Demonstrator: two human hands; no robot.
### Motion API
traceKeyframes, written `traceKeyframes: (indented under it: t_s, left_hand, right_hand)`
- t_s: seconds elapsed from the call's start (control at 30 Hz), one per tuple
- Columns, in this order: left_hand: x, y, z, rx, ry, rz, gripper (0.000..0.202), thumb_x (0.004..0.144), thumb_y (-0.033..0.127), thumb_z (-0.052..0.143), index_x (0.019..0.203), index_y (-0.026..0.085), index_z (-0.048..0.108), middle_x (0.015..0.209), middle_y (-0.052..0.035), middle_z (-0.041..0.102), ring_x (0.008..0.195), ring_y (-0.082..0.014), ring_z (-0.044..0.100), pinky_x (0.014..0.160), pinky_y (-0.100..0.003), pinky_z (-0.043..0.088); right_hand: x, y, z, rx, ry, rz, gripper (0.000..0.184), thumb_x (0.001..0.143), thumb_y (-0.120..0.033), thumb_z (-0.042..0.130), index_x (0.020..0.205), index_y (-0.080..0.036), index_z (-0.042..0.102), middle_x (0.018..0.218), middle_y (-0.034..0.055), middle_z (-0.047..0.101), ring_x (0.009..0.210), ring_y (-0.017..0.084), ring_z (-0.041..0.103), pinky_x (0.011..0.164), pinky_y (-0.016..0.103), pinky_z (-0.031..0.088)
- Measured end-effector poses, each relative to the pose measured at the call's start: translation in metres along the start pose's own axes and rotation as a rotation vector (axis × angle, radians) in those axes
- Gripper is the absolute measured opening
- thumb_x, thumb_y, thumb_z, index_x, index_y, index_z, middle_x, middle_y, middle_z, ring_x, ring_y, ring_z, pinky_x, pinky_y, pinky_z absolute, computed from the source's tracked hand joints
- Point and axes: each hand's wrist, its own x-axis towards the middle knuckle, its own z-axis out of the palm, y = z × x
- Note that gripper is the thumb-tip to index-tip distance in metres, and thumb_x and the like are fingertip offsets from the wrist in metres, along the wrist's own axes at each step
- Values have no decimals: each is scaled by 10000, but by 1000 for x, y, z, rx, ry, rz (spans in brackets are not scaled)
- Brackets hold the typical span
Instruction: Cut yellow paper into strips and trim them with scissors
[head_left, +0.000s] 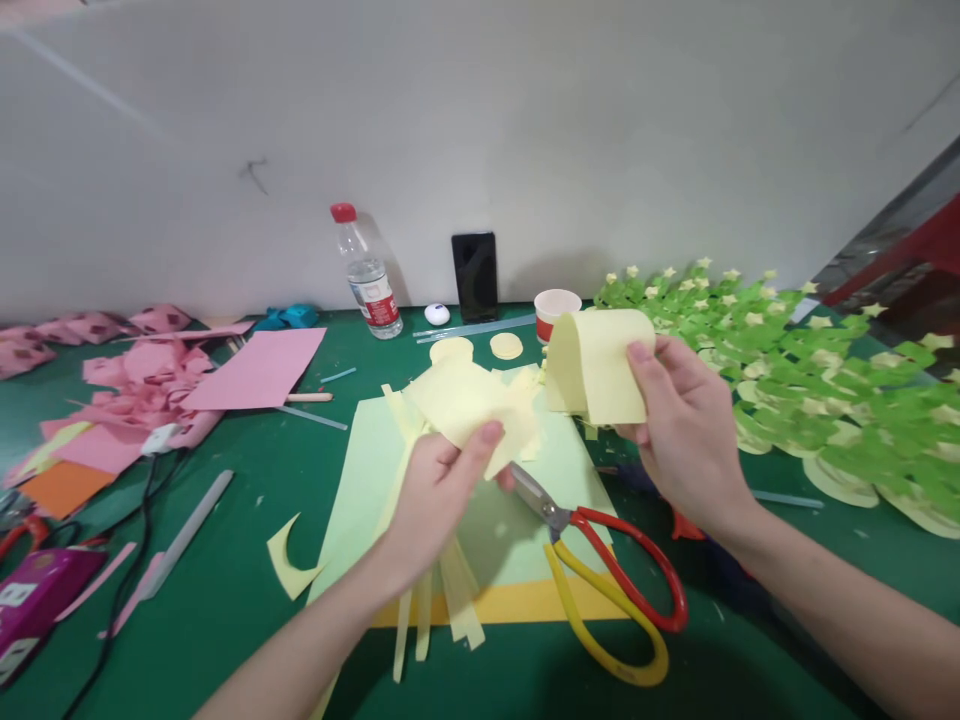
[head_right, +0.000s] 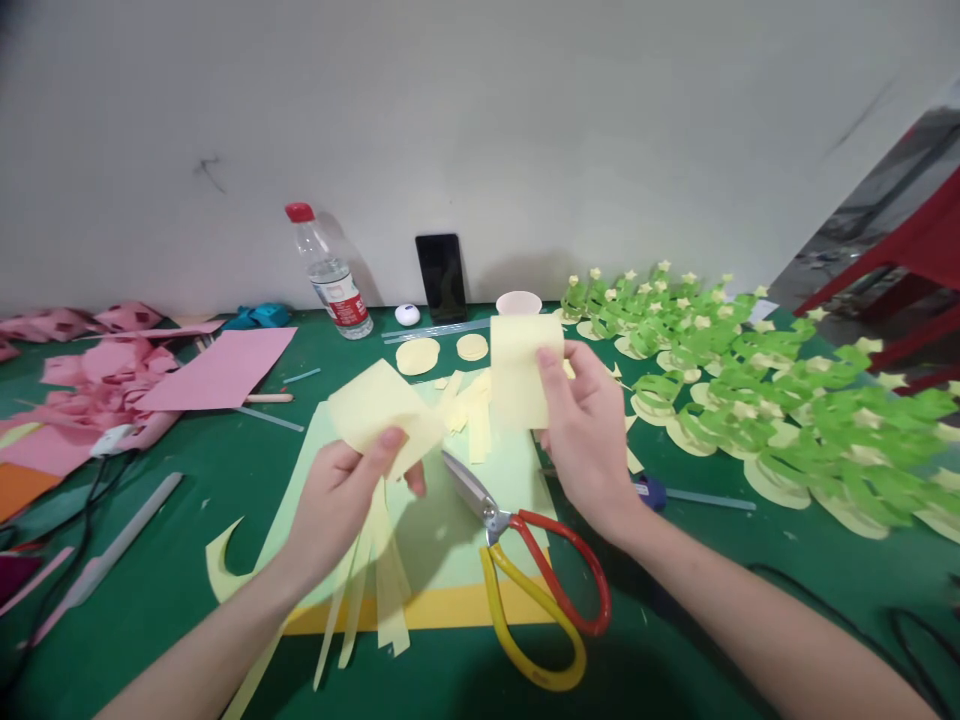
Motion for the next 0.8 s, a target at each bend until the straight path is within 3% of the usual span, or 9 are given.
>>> traceKeyframes:
  t_s: [0.1, 0.2, 0.33, 0.4, 0.43, 0.53, 0.67, 0.73, 0.8]
  left_hand:
    - [18, 0, -23, 12, 176, 112, 253, 779, 344, 515, 649, 163, 635, 679, -23, 667, 636, -151, 597, 572, -237, 467]
    - [35, 6, -53, 7, 270, 266, 188, 779, 323, 549, 833, 170, 644, 1041, -12, 639, 917, -150, 576, 787, -256, 458]
    - [32, 17, -90, -83, 248, 654, 391, 664, 395, 677, 1040, 348, 584, 1292, 154, 448, 1262, -149, 315, 1026, -290, 279]
    - [14, 13, -101, -94, 167, 626, 333, 604, 402, 733, 921, 399, 631, 1254, 161, 493, 1282, -168, 286, 1062, -345, 239]
    - [2, 7, -104, -128, 113, 538, 291, 585, 420, 739, 863, 410, 652, 1209, 138, 543, 1230, -194, 380, 1038, -375, 288]
    - [-36, -21, -98, -165, -130, 16, 306, 596, 505, 684, 811, 288, 710, 844, -35, 707, 886, -252, 629, 783, -399, 485]
    - [-69, -63, -79, -242, -474, -680, 374, 602, 541, 643, 665, 175, 689, 629, -56, 684, 426, -156, 579, 383, -239, 419]
    - [-82, -87, -84, -171, -582, -807, 550, 722, 615, 448, 562, 129, 650, 531, -74, 639, 344, -144, 535, 325, -231, 374]
    - [-100, -115, -106, -22, -564, -783, 599, 783, 615, 329, 618, 134, 644, 440, -56, 597, 316, -161, 522, 319, -241, 372]
  right_hand:
    - [6, -5, -4, 69, 23, 49, 154, 791, -363, 536, 700, -239, 534, 479, -47, 428, 285, 41, 278, 239, 201, 214]
    - [8, -8, -6, 105, 36, 87, 158, 779, -334, 548, 652, -240, 536, 497, -35, 428, 295, 42, 277, 224, 192, 181]
    - [5, -7, -7, 119, -11, 93, 146, 768, -333, 560, 653, -246, 535, 493, -30, 424, 316, 57, 308, 227, 187, 203]
    - [3, -7, -8, 106, -43, 96, 148, 759, -356, 568, 665, -247, 533, 486, -30, 423, 328, 66, 321, 231, 188, 216]
    - [1, -7, -7, 93, -60, 100, 156, 754, -371, 569, 669, -246, 532, 485, -30, 425, 332, 70, 327, 232, 188, 217]
    - [-3, -9, -5, 59, -112, 124, 186, 741, -403, 569, 673, -236, 524, 494, -33, 437, 352, 75, 359, 236, 173, 213]
    - [-10, -9, -1, 84, -197, 189, 175, 723, -393, 577, 724, -222, 540, 522, -37, 480, 385, 79, 406, 260, 160, 254]
    - [-12, -8, 1, 98, -245, 239, 148, 717, -357, 582, 746, -216, 547, 527, -36, 503, 395, 85, 428, 278, 166, 274]
    - [-13, -7, 3, 115, -300, 304, 124, 719, -321, 580, 763, -208, 555, 545, -30, 539, 426, 96, 473, 318, 174, 326]
